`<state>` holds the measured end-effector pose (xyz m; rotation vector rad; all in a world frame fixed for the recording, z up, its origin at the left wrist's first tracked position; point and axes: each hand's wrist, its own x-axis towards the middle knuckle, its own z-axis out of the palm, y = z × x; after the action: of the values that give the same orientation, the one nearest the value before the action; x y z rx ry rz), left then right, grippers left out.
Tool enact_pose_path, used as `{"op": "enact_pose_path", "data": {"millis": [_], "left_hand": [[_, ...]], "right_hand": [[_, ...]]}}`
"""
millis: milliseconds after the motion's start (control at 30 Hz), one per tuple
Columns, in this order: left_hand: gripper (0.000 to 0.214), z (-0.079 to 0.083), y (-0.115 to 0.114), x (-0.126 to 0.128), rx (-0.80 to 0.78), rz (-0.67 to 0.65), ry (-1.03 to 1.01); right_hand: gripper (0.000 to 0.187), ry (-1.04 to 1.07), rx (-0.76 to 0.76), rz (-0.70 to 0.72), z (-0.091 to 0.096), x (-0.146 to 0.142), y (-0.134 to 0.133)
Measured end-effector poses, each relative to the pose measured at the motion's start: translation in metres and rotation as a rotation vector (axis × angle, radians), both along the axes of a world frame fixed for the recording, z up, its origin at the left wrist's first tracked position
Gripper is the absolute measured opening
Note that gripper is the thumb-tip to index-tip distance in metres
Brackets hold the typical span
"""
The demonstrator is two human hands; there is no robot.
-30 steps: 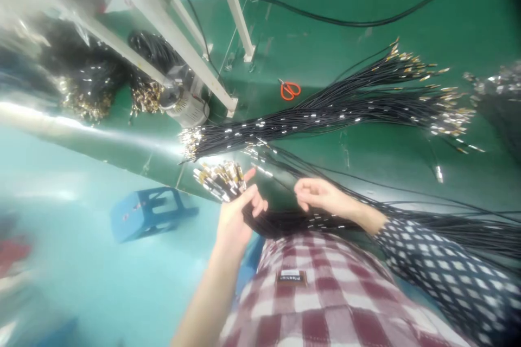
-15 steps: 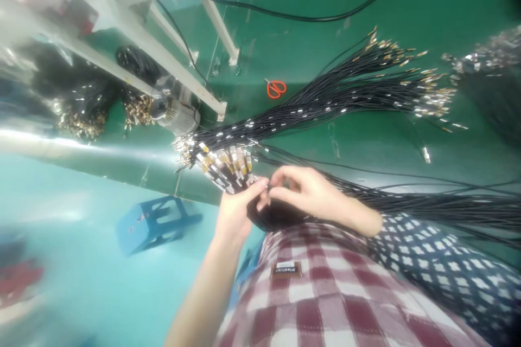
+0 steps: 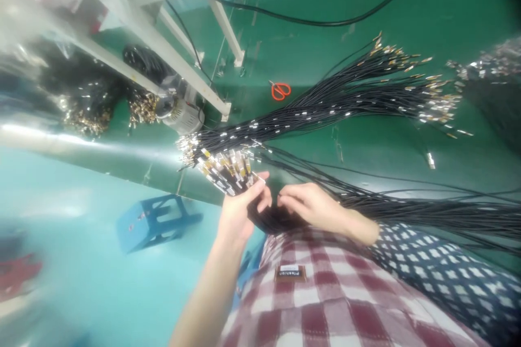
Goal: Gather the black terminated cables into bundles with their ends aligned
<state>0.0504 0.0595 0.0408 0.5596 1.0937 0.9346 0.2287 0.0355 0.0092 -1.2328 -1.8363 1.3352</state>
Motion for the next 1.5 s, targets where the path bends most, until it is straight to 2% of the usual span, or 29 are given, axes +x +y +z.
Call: {"op": "enact_pose_path", "data": {"millis": [133,300,367,433,467,567,633,700,767,900,967,1100,1233,1367,1500], "left_hand": [[0.03,-0.003,-0.001,-0.003,0.011,-0.02,-0.032],[0.026,-0.004,-0.004,-0.003,-0.074,-0.034,-0.036],[0.019,-0.005,-0.005,-0.005,-0.087,-0.057,-0.058],[0.018,-0.007,-0.007,-0.01,-0.087,-0.073,-0.076],[0.018,-0.008,-0.008,-0.013,-0.088,-0.072,-0.081],[0.017,-0.013,-0.009,-0.024,-0.09,-0.025,-0.057],[0.017,-0.015,-0.011,-0.028,-0.075,-0.031,-0.044],[0.02,-0.016,-0.012,-0.029,-0.057,-0.079,-0.069],[0.023,-0.017,-0.013,-0.027,-0.057,-0.11,-0.125],[0.026,-0.019,-0.01,-0.022,-0.066,-0.033,-0.146],[0.025,-0.019,-0.007,-0.019,-0.067,-0.021,-0.134],[0.025,-0.016,-0.002,-0.016,-0.072,-0.038,-0.115],[0.03,-0.013,-0.004,-0.016,-0.074,-0.033,-0.093],[0.031,-0.012,-0.006,-0.015,-0.079,-0.014,-0.092],[0.029,-0.012,-0.006,-0.013,-0.082,0.003,-0.096]], "right_hand": [[0.025,0.14,-0.092,-0.114,0.006,-0.022,0.008],[0.032,0.281,-0.198,-0.108,0.016,-0.03,0.008],[0.032,0.276,-0.307,-0.023,0.014,-0.026,0.013],[0.034,0.19,-0.396,0.085,0.001,-0.017,0.024],[0.034,0.075,-0.389,0.094,-0.01,-0.011,0.032],[0.03,-0.439,-0.204,-0.089,-0.052,0.001,0.053],[0.027,-0.678,-0.11,-0.186,-0.08,0.002,0.062],[0.026,-0.75,-0.094,-0.183,-0.099,0.0,0.064],[0.017,-0.787,-0.069,-0.161,-0.109,0.001,0.062],[0.026,-0.819,-0.024,-0.176,-0.108,0.012,0.054],[0.024,-0.815,-0.013,-0.169,-0.107,0.014,0.052],[0.021,-0.79,-0.013,-0.14,-0.113,0.002,0.055],[0.016,-0.751,-0.056,-0.177,-0.117,-0.007,0.062],[0.02,-0.646,-0.103,-0.202,-0.105,0.001,0.065],[0.023,-0.474,-0.137,-0.105,-0.081,0.016,0.058]]}}
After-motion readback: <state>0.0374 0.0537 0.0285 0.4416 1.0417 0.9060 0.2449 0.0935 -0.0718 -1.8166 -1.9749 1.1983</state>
